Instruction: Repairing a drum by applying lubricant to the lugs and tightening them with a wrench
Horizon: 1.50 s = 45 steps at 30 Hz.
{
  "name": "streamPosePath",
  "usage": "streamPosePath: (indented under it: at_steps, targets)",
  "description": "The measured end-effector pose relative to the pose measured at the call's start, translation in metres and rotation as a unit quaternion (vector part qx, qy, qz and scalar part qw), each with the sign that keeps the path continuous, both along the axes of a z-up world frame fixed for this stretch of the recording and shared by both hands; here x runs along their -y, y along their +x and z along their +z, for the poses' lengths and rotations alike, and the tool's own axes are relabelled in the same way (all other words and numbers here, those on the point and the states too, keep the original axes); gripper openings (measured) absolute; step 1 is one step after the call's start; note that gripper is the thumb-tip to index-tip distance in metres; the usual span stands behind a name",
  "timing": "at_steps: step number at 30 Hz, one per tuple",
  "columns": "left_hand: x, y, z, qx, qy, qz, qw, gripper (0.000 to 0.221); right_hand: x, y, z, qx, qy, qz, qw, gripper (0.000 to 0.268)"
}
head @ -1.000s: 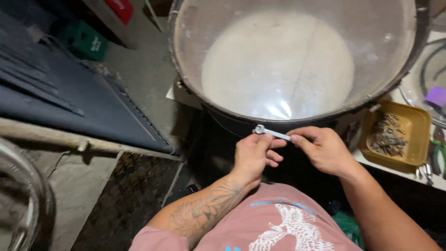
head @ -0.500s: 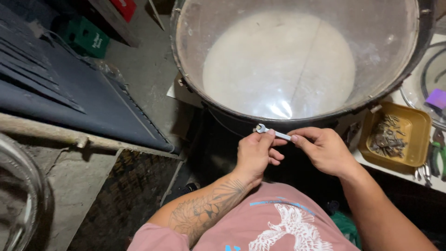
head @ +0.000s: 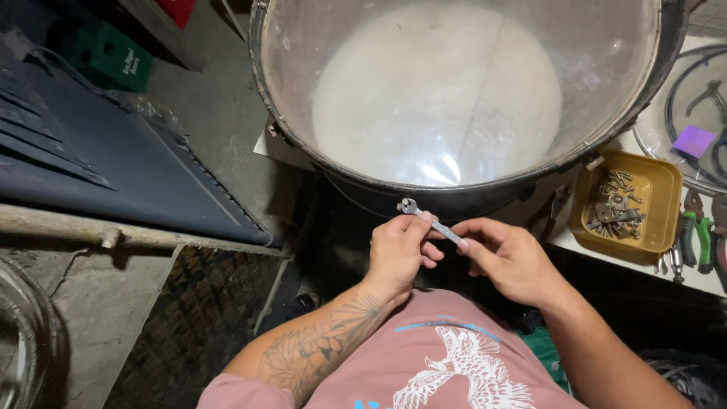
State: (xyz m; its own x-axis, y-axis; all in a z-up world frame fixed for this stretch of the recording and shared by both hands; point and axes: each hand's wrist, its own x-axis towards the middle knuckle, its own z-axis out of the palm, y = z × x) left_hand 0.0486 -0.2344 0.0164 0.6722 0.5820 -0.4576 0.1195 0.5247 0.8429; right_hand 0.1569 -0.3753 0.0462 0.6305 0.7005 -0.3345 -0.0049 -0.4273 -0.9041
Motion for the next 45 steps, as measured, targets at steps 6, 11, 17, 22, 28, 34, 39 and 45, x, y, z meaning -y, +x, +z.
streamPosePath:
  at_steps: [6, 11, 17, 22, 28, 34, 39, 45]
  targets:
    - [0.003, 0.001, 0.001, 0.006, -0.012, 0.007, 1.0, 0.033, 0.003, 0.001, -0.01, -0.012, 0.04, -0.024, 0.999, 0.023]
    - [0.005, 0.007, 0.007, 0.025, -0.043, 0.013, 0.999, 0.033, 0.002, 0.017, -0.015, 0.006, 0.079, -0.045, 0.996, 0.02]
    - [0.009, 0.012, 0.007, 0.038, -0.092, 0.021, 0.995, 0.033, -0.004, 0.028, 0.003, 0.03, 0.089, -0.037, 0.995, 0.017]
    - [0.012, 0.016, 0.01, 0.048, -0.135, 0.03, 0.989, 0.029, -0.014, 0.038, 0.029, 0.106, -0.01, 0.022, 0.994, 0.017]
    - [0.014, 0.018, 0.012, 0.07, -0.177, 0.028, 0.981, 0.025, -0.024, 0.045, 0.052, 0.152, -0.086, 0.066, 0.982, 0.019]
    - [0.015, 0.019, 0.013, 0.074, -0.192, 0.029, 0.978, 0.023, -0.027, 0.05, 0.057, 0.151, -0.114, 0.092, 0.978, 0.02]
    - [0.016, 0.016, 0.015, 0.064, -0.192, 0.027, 0.979, 0.022, -0.025, 0.048, 0.058, 0.157, -0.124, 0.097, 0.975, 0.021]
    - [0.013, 0.015, 0.01, 0.055, -0.182, 0.025, 0.981, 0.021, -0.026, 0.046, 0.048, 0.157, -0.103, 0.099, 0.977, 0.02]
